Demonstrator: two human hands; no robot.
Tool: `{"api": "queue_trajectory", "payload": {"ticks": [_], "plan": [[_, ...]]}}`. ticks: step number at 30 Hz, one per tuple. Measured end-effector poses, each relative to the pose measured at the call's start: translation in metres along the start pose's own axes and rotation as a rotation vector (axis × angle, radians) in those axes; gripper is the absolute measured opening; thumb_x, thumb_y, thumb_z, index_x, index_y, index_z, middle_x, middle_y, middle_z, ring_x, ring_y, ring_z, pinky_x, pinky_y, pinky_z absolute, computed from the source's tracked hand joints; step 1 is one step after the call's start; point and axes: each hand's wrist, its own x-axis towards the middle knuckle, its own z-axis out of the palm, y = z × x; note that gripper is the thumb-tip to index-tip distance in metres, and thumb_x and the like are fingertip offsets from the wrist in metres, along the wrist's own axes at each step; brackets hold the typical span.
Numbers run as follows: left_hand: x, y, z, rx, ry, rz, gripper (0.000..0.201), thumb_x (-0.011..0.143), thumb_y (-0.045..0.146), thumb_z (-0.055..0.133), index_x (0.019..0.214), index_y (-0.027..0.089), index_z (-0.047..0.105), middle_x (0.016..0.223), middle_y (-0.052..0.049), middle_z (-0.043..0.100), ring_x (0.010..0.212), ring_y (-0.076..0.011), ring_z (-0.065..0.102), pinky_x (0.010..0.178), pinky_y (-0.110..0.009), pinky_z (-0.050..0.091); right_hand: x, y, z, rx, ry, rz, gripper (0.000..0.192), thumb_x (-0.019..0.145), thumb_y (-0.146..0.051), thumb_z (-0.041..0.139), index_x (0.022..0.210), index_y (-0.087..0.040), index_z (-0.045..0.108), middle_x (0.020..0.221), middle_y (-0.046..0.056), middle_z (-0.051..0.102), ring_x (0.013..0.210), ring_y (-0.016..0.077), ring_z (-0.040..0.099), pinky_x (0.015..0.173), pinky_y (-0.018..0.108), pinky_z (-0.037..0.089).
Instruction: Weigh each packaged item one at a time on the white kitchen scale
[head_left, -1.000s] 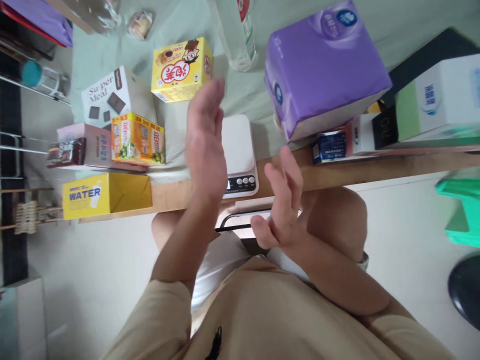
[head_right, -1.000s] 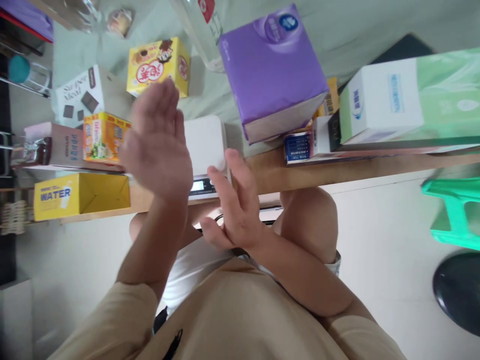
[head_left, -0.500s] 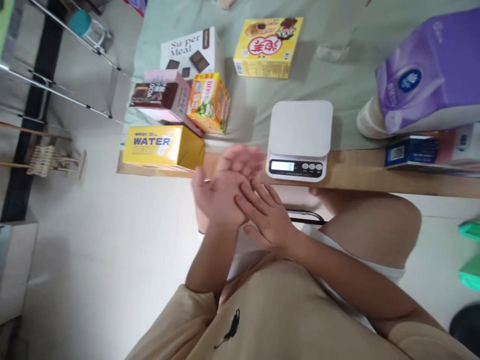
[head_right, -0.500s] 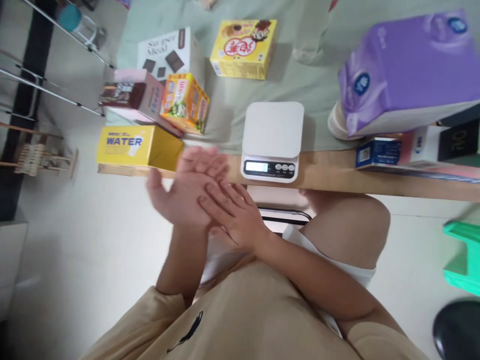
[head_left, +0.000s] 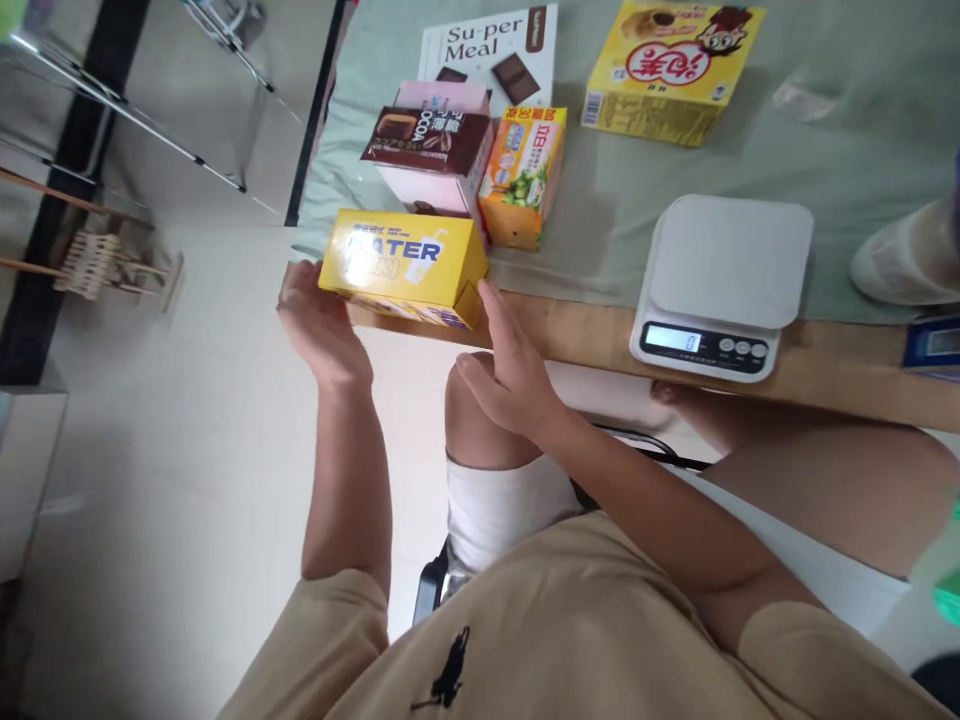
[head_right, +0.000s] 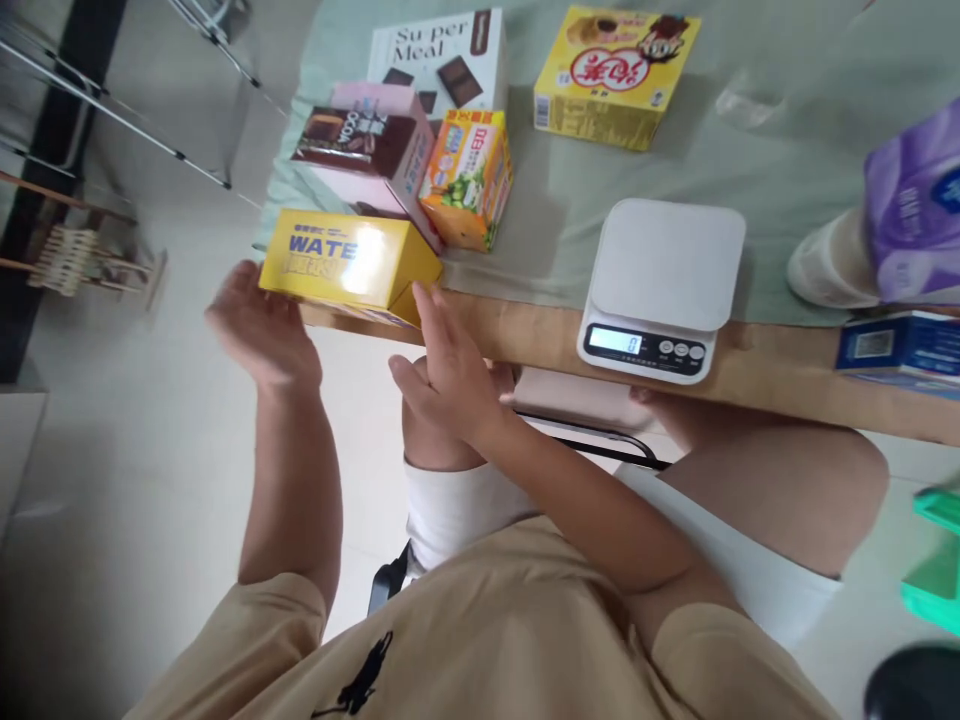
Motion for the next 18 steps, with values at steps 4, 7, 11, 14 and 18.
{"api": "queue_trajectory", "payload": {"ticks": [4,7,11,14,18], "plan": [[-0.012,-0.006,0.021,-0.061,-0.133,-0.024,0.058,0.108,0.057,0.022,0.115,0.021,0.066,0.110,-0.004,0.077,0.107,-0.0188,0.071,0.084,-0.036,0.052,0.014,-0.006,0.016,0.024,-0.008,0.001,0.092,0.103,-0.062,0.047,0.174,-0.015,0.010,0.183,0.017,0.016,0.175,0.0277,0.016,0.145,0.054,0.022],[-0.031,0.001,0.024,-0.093,-0.117,0.032,0.064,0.107,0.057,0.017,0.104,0.019,0.069,0.103,-0.006,0.075,0.103,-0.0179,0.069,0.079,-0.034,0.050,0.002,-0.007,0.022,0.021,-0.011,0.006,0.104,0.099,-0.072,0.050,0.175,-0.018,0.003,0.184,0.016,0.008,0.175,0.0317,0.014,0.144,0.057,0.022],[-0.069,0.017,0.025,-0.069,-0.083,0.136,0.059,0.100,0.061,0.030,0.101,0.020,0.073,0.096,-0.007,0.071,0.099,-0.0211,0.066,0.079,-0.035,0.053,-0.026,-0.010,0.017,0.078,-0.028,-0.017,0.108,0.100,-0.072,0.051,0.175,-0.027,-0.013,0.185,0.012,0.005,0.174,0.0335,0.018,0.143,0.061,0.024],[-0.109,0.034,0.037,-0.095,-0.060,0.217,0.052,0.092,0.064,0.044,0.097,0.021,0.073,0.093,-0.006,0.069,0.097,-0.0210,0.064,0.081,-0.034,0.054,-0.042,-0.020,-0.004,0.106,0.095,-0.112,0.101,0.104,-0.069,0.044,0.174,-0.028,-0.016,0.185,0.012,0.006,0.175,0.0313,0.012,0.144,0.060,0.022],[-0.160,0.049,0.070,-0.120,-0.149,0.236,0.047,0.086,0.063,0.051,0.104,0.026,0.073,0.106,-0.004,0.071,0.112,-0.0220,0.066,0.096,-0.032,0.057,-0.053,-0.033,-0.058,0.131,0.243,-0.247,0.088,0.107,-0.065,0.035,0.176,-0.030,-0.007,0.184,0.010,0.010,0.175,0.0311,0.015,0.143,0.058,0.028]]}}
